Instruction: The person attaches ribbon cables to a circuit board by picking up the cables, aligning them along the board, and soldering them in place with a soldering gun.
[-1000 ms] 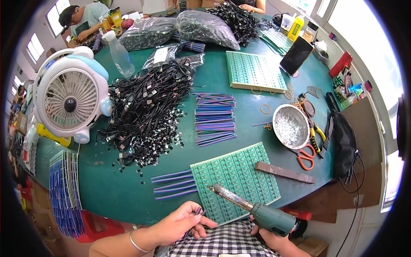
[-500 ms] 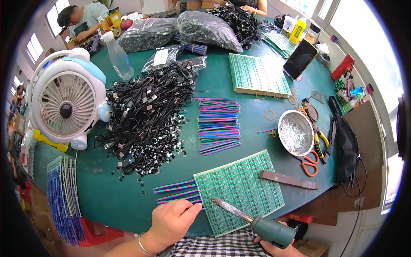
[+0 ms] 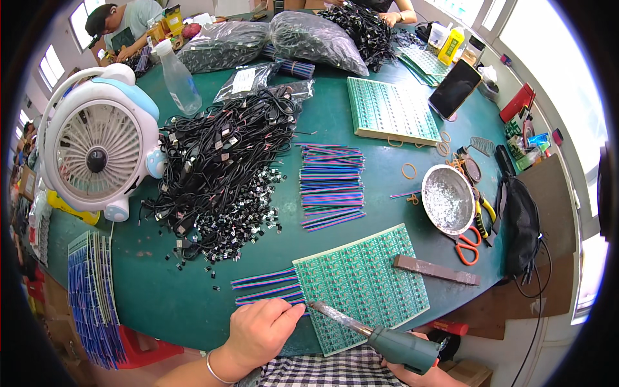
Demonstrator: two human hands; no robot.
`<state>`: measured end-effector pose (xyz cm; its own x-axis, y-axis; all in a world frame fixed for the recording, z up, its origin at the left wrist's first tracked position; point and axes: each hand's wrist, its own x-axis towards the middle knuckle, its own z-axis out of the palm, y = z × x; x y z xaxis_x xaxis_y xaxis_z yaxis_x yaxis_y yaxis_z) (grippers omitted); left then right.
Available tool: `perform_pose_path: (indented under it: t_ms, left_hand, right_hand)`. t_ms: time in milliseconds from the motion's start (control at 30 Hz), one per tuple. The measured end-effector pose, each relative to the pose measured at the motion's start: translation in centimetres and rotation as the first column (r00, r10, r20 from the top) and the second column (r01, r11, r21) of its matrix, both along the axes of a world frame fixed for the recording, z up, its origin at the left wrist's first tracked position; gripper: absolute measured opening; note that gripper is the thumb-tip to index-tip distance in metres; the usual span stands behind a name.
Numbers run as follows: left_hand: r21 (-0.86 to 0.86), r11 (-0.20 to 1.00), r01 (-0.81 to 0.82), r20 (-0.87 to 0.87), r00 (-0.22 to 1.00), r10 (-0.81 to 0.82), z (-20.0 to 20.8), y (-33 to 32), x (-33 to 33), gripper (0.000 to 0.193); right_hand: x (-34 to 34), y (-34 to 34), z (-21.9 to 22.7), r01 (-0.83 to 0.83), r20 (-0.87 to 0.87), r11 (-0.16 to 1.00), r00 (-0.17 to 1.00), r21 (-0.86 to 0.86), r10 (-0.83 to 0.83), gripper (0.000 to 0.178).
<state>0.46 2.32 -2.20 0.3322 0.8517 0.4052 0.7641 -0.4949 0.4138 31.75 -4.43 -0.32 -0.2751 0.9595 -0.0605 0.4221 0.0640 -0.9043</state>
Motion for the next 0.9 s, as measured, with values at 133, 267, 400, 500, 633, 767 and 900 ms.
perform_pose_path:
  t_ms: [133, 267, 400, 500, 633, 767, 900]
  left_hand:
    - [0.000, 1.000, -0.005, -0.012, 1.000, 0.005, 0.0, 0.0, 0.1, 0.018]
    - [-0.014, 1.000, 0.003, -0.007, 1.000, -0.003, 0.1, 0.1, 0.1, 0.024]
    - [-0.033, 0.999, 0.004, -0.011, 1.000, -0.005, 0.3, 0.1, 0.1, 0.028]
    - [-0.033, 0.999, 0.006, -0.022, 1.000, -0.007, 0.3, 0.1, 0.1, 0.027]
    - [-0.020, 1.000, 0.004, -0.024, 1.000, -0.005, 0.2, 0.1, 0.1, 0.024]
    - [-0.014, 1.000, 0.000, -0.041, 0.999, 0.000, 0.1, 0.0, 0.0, 0.018]
    - [-0.029, 1.000, -0.003, -0.039, 0.999, 0.002, 0.2, 0.1, 0.0, 0.018]
  right_hand:
    - [0.0, 0.0, 0.1, 0.054, -0.086, 0.991, 0.994, -0.125, -0.065, 0.050]
    - [0.2, 0.1, -0.5, -0.062, 0.029, 0.997, 0.998, 0.054, 0.061, 0.054]
    - [0.1, -0.3, -0.5, -0.002, -0.036, 1.000, 0.999, 0.005, 0.002, 0.054]
    - [0.0, -0.3, -0.3, 0.015, -0.093, 1.000, 0.996, -0.022, -0.017, 0.050]
    - [0.0, 0.3, 0.0, -0.028, -0.014, 0.999, 0.999, 0.022, 0.029, 0.042]
    - [0.0, 0.5, 0.2, -0.060, 0.032, 0.998, 0.998, 0.035, 0.058, 0.039]
    - [-0.1, 0.4, 0.6, -0.036, 0.010, 0.999, 0.999, -0.008, 0.036, 0.039]
